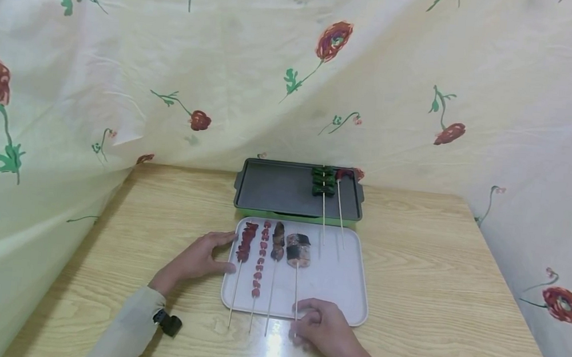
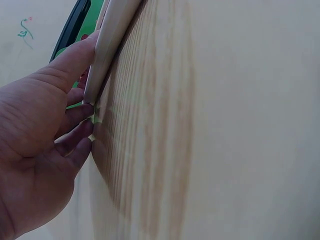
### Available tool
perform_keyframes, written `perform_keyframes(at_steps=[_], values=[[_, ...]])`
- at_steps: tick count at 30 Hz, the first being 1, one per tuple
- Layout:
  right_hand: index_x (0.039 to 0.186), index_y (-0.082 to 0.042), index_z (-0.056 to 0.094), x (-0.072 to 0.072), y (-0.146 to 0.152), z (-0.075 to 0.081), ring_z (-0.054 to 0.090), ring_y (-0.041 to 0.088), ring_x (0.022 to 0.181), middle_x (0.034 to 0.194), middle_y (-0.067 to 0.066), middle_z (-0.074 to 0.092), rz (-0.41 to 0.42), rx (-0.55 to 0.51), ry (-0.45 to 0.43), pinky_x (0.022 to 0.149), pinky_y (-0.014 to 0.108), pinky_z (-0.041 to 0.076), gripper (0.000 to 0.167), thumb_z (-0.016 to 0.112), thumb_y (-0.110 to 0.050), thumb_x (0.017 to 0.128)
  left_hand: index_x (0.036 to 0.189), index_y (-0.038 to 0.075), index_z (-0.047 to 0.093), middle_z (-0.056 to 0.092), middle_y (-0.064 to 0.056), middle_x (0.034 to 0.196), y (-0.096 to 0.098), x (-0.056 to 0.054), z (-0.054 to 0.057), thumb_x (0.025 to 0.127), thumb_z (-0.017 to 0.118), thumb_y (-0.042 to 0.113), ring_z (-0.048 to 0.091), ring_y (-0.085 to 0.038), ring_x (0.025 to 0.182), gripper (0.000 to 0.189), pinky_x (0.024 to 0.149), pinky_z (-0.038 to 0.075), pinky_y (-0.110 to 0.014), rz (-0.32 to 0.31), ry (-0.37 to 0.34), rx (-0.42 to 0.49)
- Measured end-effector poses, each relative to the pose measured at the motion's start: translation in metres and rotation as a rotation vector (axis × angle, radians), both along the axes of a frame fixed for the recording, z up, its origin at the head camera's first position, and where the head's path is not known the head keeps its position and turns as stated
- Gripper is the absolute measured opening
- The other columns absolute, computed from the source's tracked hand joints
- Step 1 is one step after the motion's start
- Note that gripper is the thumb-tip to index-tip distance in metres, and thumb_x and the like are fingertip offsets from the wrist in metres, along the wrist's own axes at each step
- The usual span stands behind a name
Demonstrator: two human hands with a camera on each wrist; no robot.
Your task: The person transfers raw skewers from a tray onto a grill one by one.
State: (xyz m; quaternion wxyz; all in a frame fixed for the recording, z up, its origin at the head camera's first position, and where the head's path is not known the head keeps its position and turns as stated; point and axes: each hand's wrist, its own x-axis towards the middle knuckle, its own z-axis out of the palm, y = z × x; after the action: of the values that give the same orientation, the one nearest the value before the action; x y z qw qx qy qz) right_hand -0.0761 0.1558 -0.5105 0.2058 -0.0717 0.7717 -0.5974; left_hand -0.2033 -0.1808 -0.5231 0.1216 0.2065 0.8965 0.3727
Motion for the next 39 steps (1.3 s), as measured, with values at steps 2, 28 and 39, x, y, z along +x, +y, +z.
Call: perform_keyframes(at_steps=[2, 28, 39], values=[[0.126, 0.01, 0.059, 0.002, 0.001, 0.001, 0.067, 0.021, 0.062, 0.077, 0.011, 0.073, 0.003, -0.003, -0.006, 0.05, 0.025, 0.056, 0.041, 0.073, -0.007, 0.091, 0.153, 0.007, 0.045, 0.042, -0.009, 0.16, 0.0, 0.0, 0.0, 0.084, 0.085, 0.039, 0.036, -0.033, 0.15, 0.086, 0.124, 0.029, -0.051, 0.0, 0.001, 0.001], [0.128, 0.012, 0.058, 0.021, 0.007, 0.04, 0.068, 0.016, 0.067, 0.081, 0.008, 0.073, 0.084, 0.005, 0.045, 0.059, 0.028, 0.061, 0.043, 0.071, -0.005, 0.09, 0.154, 0.008, 0.045, 0.041, -0.008, 0.161, 0.0, -0.003, 0.001, 0.083, 0.084, 0.042, 0.035, -0.033, 0.15, 0.088, 0.124, 0.029, -0.051, 0.007, -0.009, -0.001], [0.128, 0.011, 0.059, 0.014, 0.012, 0.072, 0.071, 0.02, 0.068, 0.085, 0.015, 0.076, 0.113, -0.009, 0.094, 0.058, 0.038, 0.063, 0.039, 0.069, -0.001, 0.092, 0.154, 0.01, 0.045, 0.042, -0.007, 0.16, 0.001, -0.002, 0.002, 0.083, 0.085, 0.04, 0.035, -0.032, 0.15, 0.086, 0.124, 0.03, -0.051, 0.018, -0.037, 0.006]])
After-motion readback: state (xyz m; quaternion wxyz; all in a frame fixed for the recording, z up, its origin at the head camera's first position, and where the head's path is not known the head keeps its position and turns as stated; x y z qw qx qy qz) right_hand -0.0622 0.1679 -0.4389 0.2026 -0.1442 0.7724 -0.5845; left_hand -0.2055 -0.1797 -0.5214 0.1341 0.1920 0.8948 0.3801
